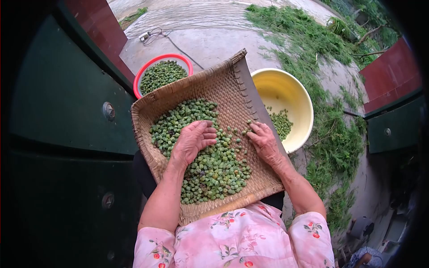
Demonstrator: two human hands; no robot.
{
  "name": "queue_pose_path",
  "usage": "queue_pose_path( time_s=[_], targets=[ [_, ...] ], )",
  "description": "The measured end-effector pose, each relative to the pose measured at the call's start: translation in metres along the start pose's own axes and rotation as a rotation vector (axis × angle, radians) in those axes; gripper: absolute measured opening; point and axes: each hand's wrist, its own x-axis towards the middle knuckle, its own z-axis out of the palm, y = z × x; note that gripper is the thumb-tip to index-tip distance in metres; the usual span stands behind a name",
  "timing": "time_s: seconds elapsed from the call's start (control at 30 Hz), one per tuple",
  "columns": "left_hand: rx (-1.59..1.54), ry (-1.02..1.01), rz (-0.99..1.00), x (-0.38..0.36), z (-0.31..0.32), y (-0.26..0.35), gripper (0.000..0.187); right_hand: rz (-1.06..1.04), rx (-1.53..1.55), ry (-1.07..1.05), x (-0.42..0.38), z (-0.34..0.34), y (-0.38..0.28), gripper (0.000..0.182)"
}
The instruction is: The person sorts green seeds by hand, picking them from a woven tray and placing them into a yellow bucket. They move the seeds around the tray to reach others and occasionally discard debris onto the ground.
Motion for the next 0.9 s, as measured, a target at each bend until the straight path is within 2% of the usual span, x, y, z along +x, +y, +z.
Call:
queue_pose_path(
  time_s=[0.1,0.2,0.3,0.33,0.47,0.57,0.67,0.77,0.9],
  targets=[
    [0.017,-0.001,0.004,0.001,-0.001,-0.001,0.031,0.084,0.068,0.084,0.011,0.008,-0.004,0.018],
    [0.031,0.003,0.007,0.001,-0.001,-0.002,0.032,0.081,0.076,0.138,0.029,0.023,-0.019,0.010],
    [0.016,0.008,0.002,0.000,0.000,0.000,0.030,0.159,-0.072,-0.095,0.036,0.040,-0.020,0.021],
    [0.007,0.008,-0.003,0.000,0.000,0.000,0.029,0.199,-0.066,-0.103,0.039,0.041,-0.018,0.023],
    [0.009,-0.001,-0.002,0.002,-0.003,-0.002,0.029,0.294,-0.082,0.078,0.046,0.030,-0.018,0.023],
    [0.020,0.001,-0.002,0.002,-0.002,-0.001,0.030,0.183,-0.035,0.167,0.040,0.030,-0.021,0.010],
    [0.019,-0.006,-0.003,0.002,-0.003,-0.001,0.030,0.300,-0.088,0.234,0.038,0.039,-0.012,0.012],
    [0.018,0.001,-0.004,0.002,-0.004,-0.001,0.030,0.422,0.002,0.353,0.036,0.034,0.009,0.017],
    [0.034,0.002,-0.005,0.003,-0.003,-0.002,0.030,0.392,0.012,0.239,0.035,0.030,0.010,0.018]
  ],
)
